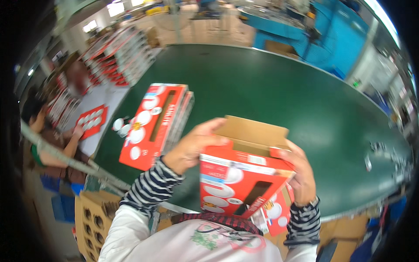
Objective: The person picks up circular lights from a conveyor belt, wraps tags around their wires by hand, folds flat cardboard packaging boxes, and places tagged circular lights onto the conveyor belt.
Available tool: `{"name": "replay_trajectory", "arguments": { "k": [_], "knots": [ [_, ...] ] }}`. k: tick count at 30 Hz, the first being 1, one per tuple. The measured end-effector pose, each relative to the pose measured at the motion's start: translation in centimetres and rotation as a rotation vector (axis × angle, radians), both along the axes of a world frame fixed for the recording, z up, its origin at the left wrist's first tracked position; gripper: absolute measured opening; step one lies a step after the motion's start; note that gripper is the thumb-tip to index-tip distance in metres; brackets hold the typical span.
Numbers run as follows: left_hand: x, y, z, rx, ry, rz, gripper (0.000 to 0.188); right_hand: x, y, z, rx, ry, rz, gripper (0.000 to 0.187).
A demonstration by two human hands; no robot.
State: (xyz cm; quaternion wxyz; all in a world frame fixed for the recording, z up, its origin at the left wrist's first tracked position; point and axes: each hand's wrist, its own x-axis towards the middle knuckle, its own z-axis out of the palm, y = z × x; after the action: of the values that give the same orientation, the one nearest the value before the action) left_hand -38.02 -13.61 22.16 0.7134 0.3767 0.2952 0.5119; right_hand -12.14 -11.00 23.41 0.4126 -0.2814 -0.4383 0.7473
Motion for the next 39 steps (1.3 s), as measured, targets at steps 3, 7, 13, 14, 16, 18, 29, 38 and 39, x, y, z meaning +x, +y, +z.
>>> {"name": "replay_trajectory", "arguments": {
  "k": [3,7,13,14,16,18,29,38,39],
  "knots": [
    [0.6,-0.2,1.7,0.107,0.038,-0.030,0.046,0.5,0.3,0.8,0.043,-0.208,-0.036,0.038],
    [-1.0,0.7,1.2,0.474,0.383,-0.119,0.026,1.0,0.6,0.5,0.239,-0.148,0.032,0.033],
    [-0.6,-0.9,4.8,0.293,0.578,-0.272,0.026,3.1,0.2,2.9,0.231,-0.143,0.390,0.038],
    [-0.4,-0.9,5.5,0.230,0.654,-0.317,0.030,2.9,0.1,3.8,0.318,-0.295,0.381,0.039],
    [-0.5,-0.6,6.1,0.175,0.637,-0.347,0.036,1.8,0.4,4.7,0.381,-0.506,0.398,0.041],
    [-0.6,-0.1,6.6,0.132,0.634,-0.406,0.050,1.5,1.2,5.1,0.343,-0.745,0.489,0.046],
    [-0.2,0.8,5.6,0.346,1.022,-0.407,0.037,0.2,1.5,5.6,0.747,-1.115,0.482,0.042],
    [2.0,-7.7,-9.3,0.593,0.744,0.273,0.086,3.2,0.5,3.7,0.328,-0.759,0.175,0.041],
    [2.2,-8.1,-9.8,0.541,0.822,0.243,0.089,3.3,0.7,3.1,0.328,-0.755,0.193,0.041]
  ]
}}
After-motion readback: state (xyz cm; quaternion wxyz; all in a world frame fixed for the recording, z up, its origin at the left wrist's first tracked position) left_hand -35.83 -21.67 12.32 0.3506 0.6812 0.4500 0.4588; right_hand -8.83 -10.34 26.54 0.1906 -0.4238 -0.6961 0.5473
